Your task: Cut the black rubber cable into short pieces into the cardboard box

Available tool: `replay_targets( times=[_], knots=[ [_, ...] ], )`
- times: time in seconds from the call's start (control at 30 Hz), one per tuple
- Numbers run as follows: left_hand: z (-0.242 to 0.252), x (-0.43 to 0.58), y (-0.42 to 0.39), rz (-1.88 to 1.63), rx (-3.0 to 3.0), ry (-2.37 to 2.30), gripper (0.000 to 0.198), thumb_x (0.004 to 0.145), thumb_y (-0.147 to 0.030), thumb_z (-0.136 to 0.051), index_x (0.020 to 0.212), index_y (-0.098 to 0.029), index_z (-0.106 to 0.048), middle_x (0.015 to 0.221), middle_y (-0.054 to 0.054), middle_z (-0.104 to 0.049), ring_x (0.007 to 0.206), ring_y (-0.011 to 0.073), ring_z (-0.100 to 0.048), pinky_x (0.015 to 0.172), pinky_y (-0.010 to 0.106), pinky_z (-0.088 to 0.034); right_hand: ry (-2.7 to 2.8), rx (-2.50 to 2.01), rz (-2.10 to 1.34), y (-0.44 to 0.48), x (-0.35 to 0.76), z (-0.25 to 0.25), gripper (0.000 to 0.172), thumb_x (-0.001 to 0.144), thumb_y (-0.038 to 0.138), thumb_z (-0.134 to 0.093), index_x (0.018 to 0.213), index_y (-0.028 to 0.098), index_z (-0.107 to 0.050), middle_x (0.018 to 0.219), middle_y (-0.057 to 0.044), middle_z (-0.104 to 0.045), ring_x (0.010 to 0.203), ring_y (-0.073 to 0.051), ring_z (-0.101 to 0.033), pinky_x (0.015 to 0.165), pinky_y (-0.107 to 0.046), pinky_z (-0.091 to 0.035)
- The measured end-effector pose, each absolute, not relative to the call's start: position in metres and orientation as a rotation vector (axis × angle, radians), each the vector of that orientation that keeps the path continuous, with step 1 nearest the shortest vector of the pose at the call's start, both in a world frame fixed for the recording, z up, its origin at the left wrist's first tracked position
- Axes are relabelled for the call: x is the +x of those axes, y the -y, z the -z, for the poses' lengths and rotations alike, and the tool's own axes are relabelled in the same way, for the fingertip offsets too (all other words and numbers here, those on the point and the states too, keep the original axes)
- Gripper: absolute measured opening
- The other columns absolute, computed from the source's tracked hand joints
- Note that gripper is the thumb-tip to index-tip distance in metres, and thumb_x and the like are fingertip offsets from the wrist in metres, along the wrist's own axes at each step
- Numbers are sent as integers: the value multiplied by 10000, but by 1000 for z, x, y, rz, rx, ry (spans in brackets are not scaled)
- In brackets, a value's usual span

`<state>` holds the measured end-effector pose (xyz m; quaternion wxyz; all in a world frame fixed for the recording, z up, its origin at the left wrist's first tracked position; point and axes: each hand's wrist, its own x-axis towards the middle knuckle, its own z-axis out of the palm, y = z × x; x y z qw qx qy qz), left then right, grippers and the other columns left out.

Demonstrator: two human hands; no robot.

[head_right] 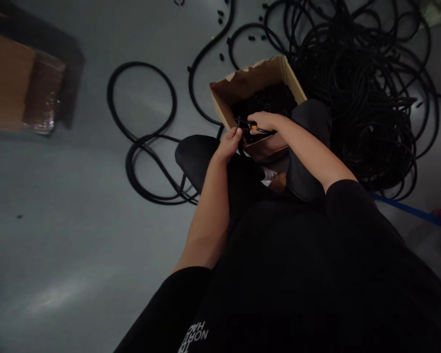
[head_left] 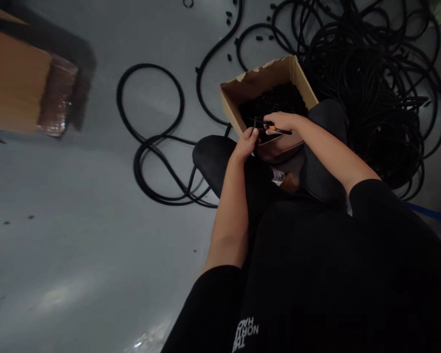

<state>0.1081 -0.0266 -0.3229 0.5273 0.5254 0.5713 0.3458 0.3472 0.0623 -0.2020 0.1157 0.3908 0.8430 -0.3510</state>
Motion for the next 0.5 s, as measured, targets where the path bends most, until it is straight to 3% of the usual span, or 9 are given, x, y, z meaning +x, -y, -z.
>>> replay_targets(
  times=[0.13,0.23,0.37,0.5],
  knots=[
    [325,107,27,-806,1258,-1403,810,1102,-1024,-765,1148,-216,-815,770,17,-663,686,219,-653,716,343,-573,-2462,1156,1001,-61,348,201,374,1114,214,-819,1468,137,-914,1416,-153,-938,1248,-311,-851,1001,-344,-547],
    [328,106,26,-823,1244,-1393,902,1038,-1120,-743,1131,-224,-801,750,4,-647,655,204,-632,683,332,-554,-2471,1185,986,-60,348,199,384,1091,226,-840,1456,148,-926,1383,-151,-943,1225,-321,-850,1004,-354,-550],
    [332,107,26,-866,1249,-1370,1032,908,-1268,-690,1118,-258,-716,755,-18,-610,633,179,-586,658,326,-524,-2485,1213,954,-59,345,196,361,1073,249,-848,1406,151,-949,1328,-165,-953,1186,-334,-858,1006,-373,-559],
    [336,108,24,-947,1252,-1420,1030,910,-1281,-648,1178,-286,-632,816,-35,-546,704,186,-612,726,339,-572,-2487,1240,933,-57,343,194,316,1088,263,-850,1353,128,-956,1286,-175,-961,1159,-322,-865,962,-367,-537]
  ],
)
